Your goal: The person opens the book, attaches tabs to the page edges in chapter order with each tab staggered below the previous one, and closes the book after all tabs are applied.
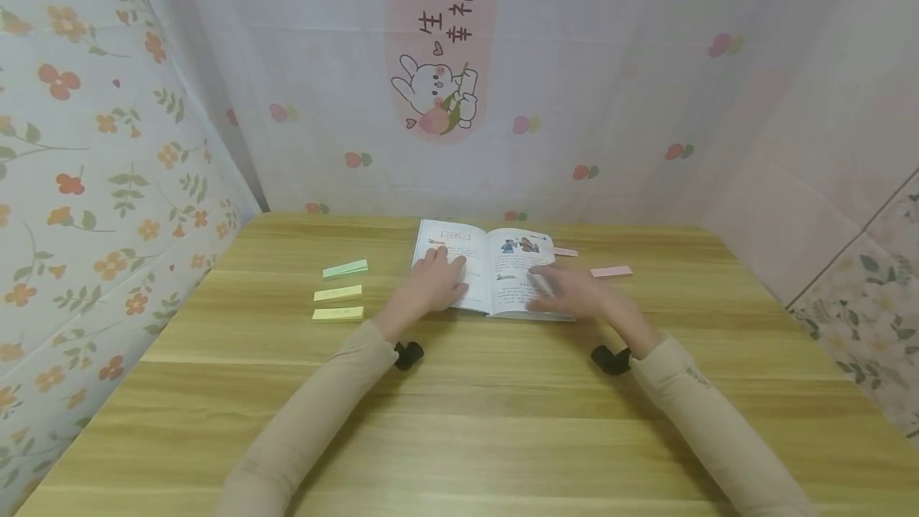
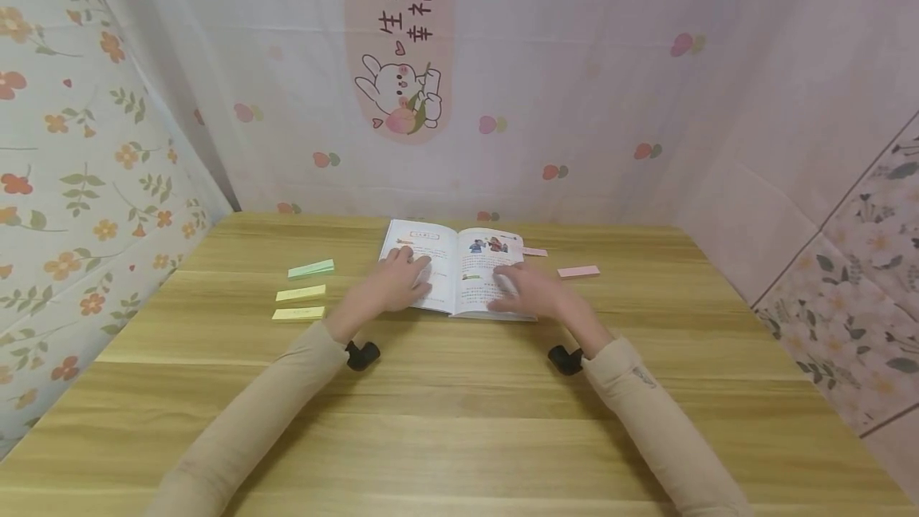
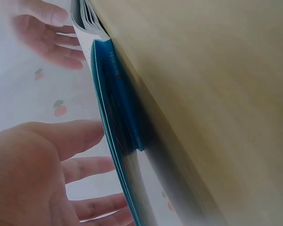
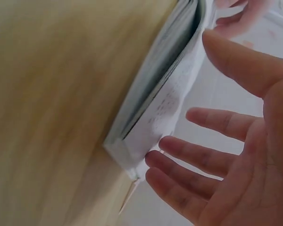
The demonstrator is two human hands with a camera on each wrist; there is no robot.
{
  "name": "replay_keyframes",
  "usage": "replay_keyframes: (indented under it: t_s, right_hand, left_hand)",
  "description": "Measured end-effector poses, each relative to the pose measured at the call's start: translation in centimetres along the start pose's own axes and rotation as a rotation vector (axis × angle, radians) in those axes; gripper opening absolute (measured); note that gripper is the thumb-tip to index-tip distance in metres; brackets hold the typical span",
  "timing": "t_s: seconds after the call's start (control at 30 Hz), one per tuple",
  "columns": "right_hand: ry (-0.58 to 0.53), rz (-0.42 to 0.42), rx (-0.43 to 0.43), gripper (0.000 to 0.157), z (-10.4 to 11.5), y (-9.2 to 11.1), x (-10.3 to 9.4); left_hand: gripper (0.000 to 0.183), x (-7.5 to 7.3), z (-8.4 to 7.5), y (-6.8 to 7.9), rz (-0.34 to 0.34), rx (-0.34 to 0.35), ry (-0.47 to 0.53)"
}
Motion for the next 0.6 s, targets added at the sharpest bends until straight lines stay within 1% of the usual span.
replay_keyframes:
  t_s: [0.13,0.3,0.37,0.5,0.6]
  right_hand:
    - [0.006,0.006,-0.001,0.072,-0.3,0.7,0.4]
    - [-0.023,0.022,0.016,0.084,-0.9,1.2,0.9]
    - [-0.034,0.027,0.03,0.086,-1.2,1.5,1.0]
    - [-0.054,0.032,0.044,0.085,-1.4,1.7,1.1]
    - [-0.065,0.032,0.036,0.081,-1.5,1.6,1.0]
  left_hand:
    - [0.051,0.4,0.2,0.6,0.034,0.004,0.004]
    - [0.052,1.1,0.7,1.2,0.078,0.004,0.005]
    - [0.053,1.3,0.9,1.4,0.095,-0.003,0.015]
    - [0.055,2.0,1.3,1.6,0.144,-0.02,0.046]
    - [0.057,2.3,1.4,1.8,0.186,-0.027,0.071]
Point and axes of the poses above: each hand's wrist, its own y-axis away from the middle knuckle, its own x-axis out of the palm, z = x × y, the point moved 10 cm from there along -y, towards the middle knuckle, and after that the axes turned 3 degrees about z, right-handed, at the moved point
